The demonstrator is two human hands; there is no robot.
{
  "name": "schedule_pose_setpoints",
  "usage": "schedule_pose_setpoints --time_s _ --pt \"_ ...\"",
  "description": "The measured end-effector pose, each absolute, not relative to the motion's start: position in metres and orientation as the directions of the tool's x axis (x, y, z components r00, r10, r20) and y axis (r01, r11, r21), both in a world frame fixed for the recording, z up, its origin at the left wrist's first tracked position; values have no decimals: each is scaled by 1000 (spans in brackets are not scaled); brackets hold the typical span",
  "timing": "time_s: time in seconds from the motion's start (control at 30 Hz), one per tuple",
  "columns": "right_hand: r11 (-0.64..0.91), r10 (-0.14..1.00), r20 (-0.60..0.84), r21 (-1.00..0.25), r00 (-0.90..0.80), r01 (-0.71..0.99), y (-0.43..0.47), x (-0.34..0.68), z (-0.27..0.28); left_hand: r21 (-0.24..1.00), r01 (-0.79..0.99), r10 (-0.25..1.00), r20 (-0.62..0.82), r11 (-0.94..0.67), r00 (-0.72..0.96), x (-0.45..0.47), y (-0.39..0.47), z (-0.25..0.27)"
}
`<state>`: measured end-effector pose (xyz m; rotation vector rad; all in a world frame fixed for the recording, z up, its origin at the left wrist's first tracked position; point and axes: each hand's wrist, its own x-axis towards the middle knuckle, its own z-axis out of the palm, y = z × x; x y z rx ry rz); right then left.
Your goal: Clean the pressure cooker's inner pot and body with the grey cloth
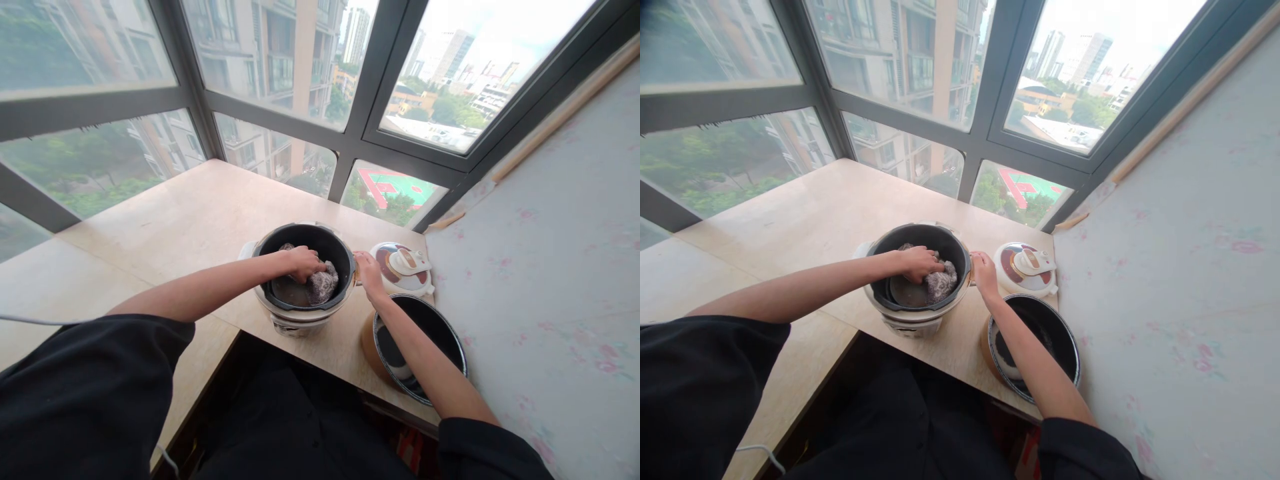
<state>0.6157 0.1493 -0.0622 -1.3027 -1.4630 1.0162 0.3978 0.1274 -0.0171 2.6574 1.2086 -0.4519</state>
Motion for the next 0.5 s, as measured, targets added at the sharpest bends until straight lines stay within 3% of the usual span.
schedule_pose_setpoints --time_s 0.33,0.5 --pt "102 995 95 -967 -40 235 151 616 -66 -94 873 829 -376 -478 413 403 130 -18" --pt "109 994 102 -972 -43 210 151 616 -68 -60 822 770 -395 -566 501 419 139 -20"
